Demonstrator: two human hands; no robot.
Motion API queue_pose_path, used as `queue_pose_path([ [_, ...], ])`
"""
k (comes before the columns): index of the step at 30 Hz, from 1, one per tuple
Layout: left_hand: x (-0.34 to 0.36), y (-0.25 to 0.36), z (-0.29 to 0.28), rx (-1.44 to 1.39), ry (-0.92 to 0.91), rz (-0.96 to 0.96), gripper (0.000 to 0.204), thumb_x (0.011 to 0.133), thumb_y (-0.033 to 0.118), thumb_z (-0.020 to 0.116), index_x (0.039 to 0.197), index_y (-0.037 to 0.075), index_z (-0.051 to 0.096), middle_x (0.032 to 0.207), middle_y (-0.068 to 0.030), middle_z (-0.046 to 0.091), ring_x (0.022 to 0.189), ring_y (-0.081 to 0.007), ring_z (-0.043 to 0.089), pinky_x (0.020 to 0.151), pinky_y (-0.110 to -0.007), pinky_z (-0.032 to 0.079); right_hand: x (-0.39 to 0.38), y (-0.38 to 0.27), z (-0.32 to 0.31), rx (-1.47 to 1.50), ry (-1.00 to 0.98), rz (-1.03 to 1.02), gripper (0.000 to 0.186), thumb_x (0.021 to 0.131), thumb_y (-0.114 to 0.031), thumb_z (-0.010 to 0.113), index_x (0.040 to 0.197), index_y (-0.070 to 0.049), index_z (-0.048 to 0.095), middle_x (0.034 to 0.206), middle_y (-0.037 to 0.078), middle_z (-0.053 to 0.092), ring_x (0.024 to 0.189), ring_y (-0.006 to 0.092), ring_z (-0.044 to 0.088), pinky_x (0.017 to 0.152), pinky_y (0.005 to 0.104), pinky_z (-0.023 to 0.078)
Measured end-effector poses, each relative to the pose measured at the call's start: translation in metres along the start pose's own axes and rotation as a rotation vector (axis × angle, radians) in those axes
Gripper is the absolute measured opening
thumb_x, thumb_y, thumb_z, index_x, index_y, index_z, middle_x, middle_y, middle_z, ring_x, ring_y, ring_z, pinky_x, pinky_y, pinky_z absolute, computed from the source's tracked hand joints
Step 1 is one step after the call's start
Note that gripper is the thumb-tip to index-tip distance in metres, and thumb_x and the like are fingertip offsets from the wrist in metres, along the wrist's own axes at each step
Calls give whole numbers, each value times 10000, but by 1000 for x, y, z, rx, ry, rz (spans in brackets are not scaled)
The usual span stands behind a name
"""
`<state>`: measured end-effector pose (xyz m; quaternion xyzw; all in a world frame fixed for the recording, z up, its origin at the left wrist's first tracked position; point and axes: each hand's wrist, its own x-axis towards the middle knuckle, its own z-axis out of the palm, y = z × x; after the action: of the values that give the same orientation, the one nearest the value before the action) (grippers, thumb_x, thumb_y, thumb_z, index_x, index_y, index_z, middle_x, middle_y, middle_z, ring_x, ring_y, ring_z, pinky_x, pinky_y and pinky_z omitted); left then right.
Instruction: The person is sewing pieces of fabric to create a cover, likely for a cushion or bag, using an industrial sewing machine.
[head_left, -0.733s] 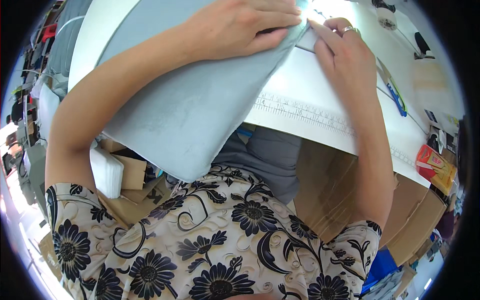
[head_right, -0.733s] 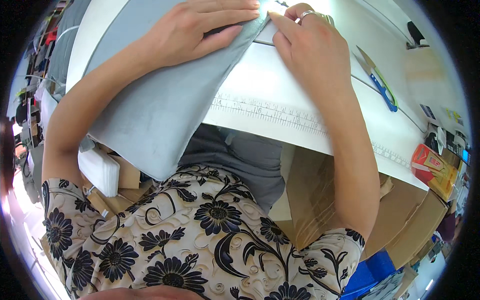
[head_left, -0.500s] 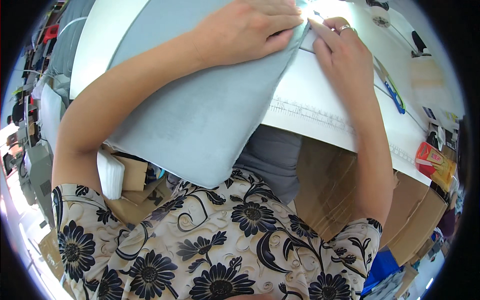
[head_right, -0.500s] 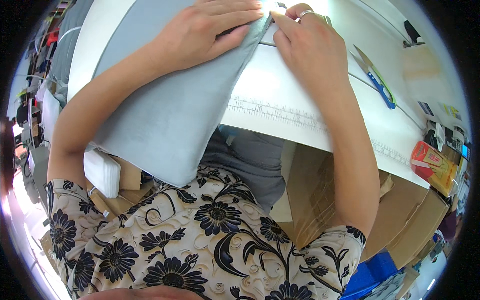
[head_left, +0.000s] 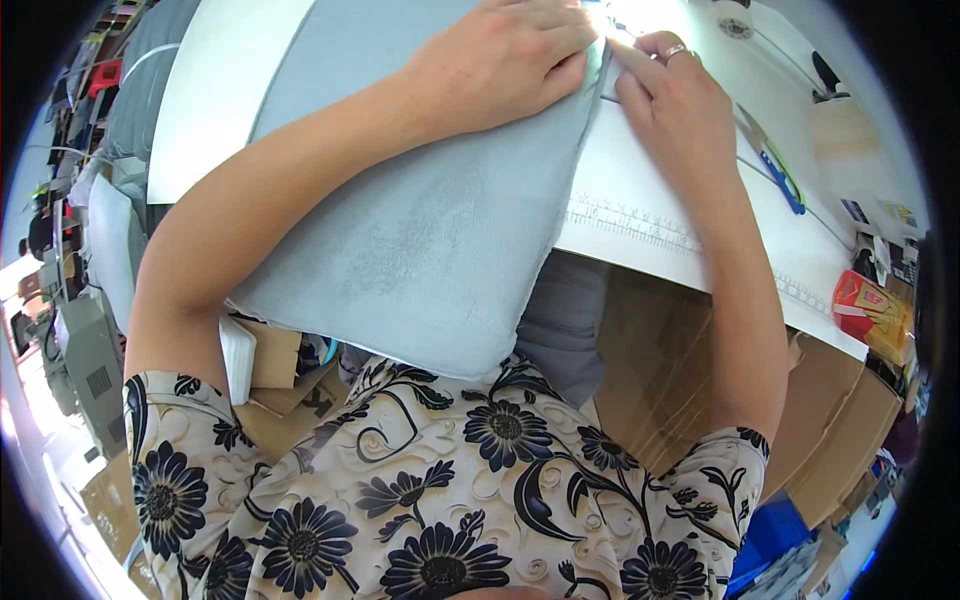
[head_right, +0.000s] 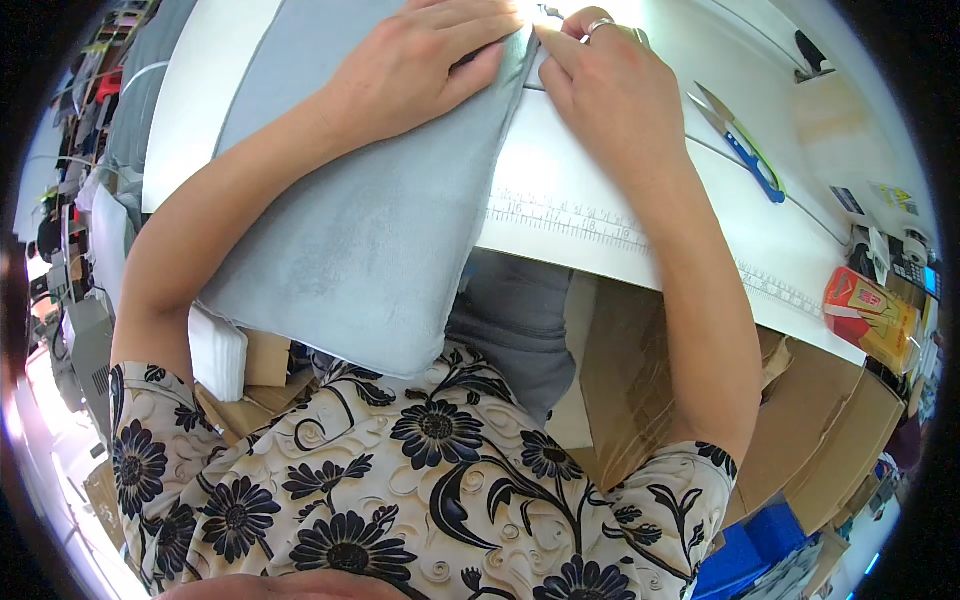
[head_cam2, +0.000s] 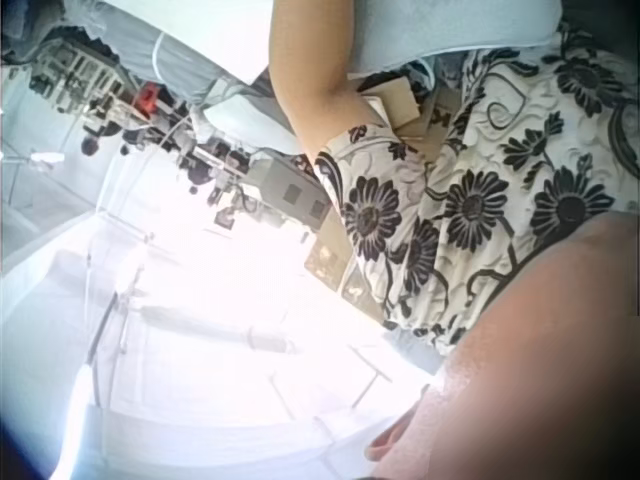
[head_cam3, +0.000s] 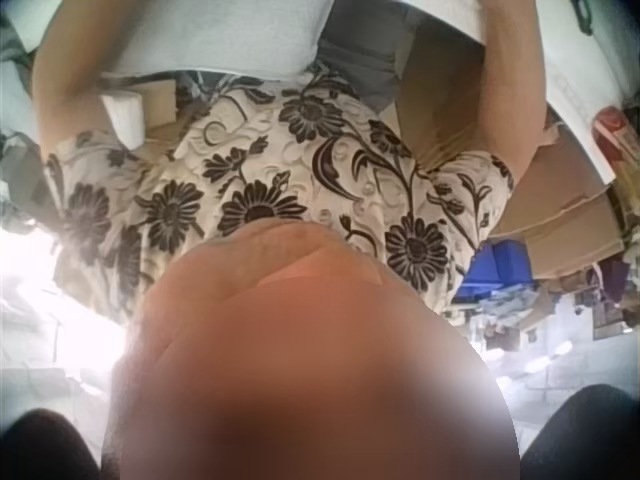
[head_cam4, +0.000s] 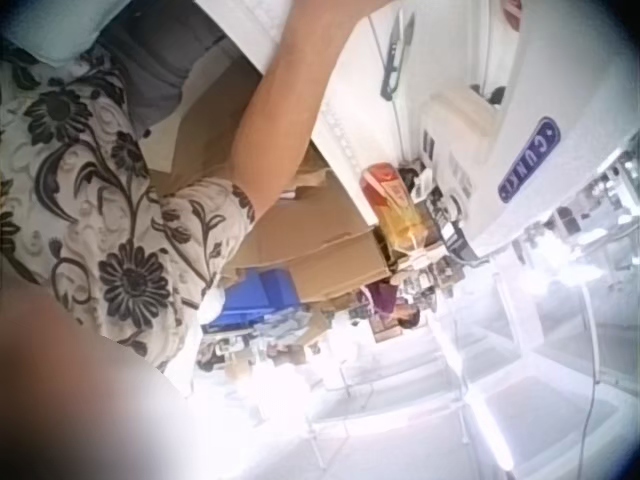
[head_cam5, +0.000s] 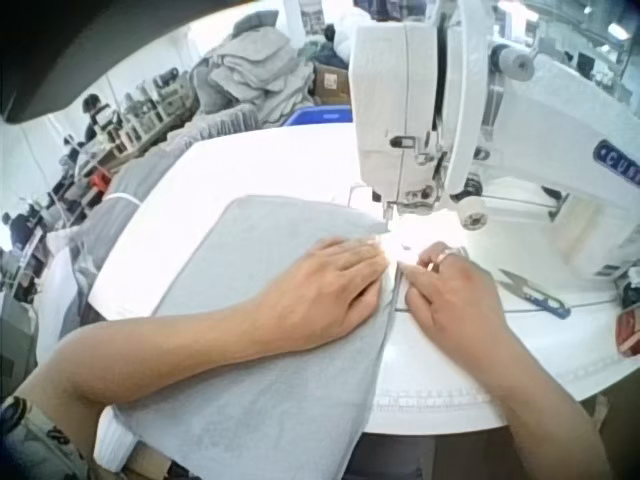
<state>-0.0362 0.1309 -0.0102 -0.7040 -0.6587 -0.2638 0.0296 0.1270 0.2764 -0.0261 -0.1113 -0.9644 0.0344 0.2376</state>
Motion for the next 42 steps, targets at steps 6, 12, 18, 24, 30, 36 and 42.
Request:
queue_pose_path([
  [6, 8, -6, 4, 3, 22, 0, 305, 940, 165, 541, 1081, -84, 646, 1170, -242, 664, 1186, -346, 605, 1064, -446, 419, 1, -2, 1, -25, 17, 6, 238, 896, -162, 593, 1088, -152, 733, 978, 54, 664, 838, 240, 671, 729, 370, 565],
  [12, 13, -13, 9, 21, 59, 42, 289, 933, 162, 541, 1049, -80, 649, 1154, -244, 664, 1182, -348, 604, 1060, -457, 416, 1, 0, 3, -33, 24, 0, 222, 896, -164, 596, 1072, -148, 731, 976, 50, 661, 833, 241, 668, 722, 370, 567],
  [18, 21, -12, 8, -8, 38, -17, 266, 934, 153, 534, 1030, -75, 631, 1129, -238, 666, 1190, -346, 595, 1071, -461, 402, 0, 2, 3, -14, 16, 10, 217, 895, -165, 602, 1069, -151, 732, 971, 44, 655, 831, 239, 662, 718, 366, 562],
  [24, 20, -10, 6, 170, -105, -64, 335, 960, 200, 590, 1249, 44, 656, 1337, -123, 624, 1267, -263, 568, 1068, -407, 437, 2, 1, 4, -6, 29, -7, 210, 882, -154, 610, 1050, -136, 735, 968, 54, 656, 833, 244, 657, 731, 368, 556],
  [30, -51, -13, -13, 150, 44, -15, 332, 959, 196, 585, 1238, 30, 654, 1302, -129, 642, 1256, -287, 570, 1083, -420, 421, -9, 2, -5, 39, -4, 11, 220, 867, -140, 615, 1048, -138, 739, 995, 64, 655, 831, 260, 648, 739, 374, 552],
  [36, -11, -86, 12, 187, -38, -53, 310, 972, 271, 525, 1127, 46, 670, 1141, -172, 683, 1092, -311, 638, 966, -432, 482, -13, -56, -34, 565, -134, 80, 234, 878, -62, 615, 1081, -81, 728, 967, 89, 696, 727, 250, 653, 647, 334, 529],
  [42, 24, -99, -16, 239, -125, -6, 332, 962, 332, 521, 1014, 52, 690, 1042, -203, 694, 980, -376, 655, 901, -488, 498, -88, -104, -38, 1047, -471, 466, 224, 1005, -149, 569, 1052, 21, 708, 856, 99, 719, 717, 137, 688, 610, 275, 512],
])
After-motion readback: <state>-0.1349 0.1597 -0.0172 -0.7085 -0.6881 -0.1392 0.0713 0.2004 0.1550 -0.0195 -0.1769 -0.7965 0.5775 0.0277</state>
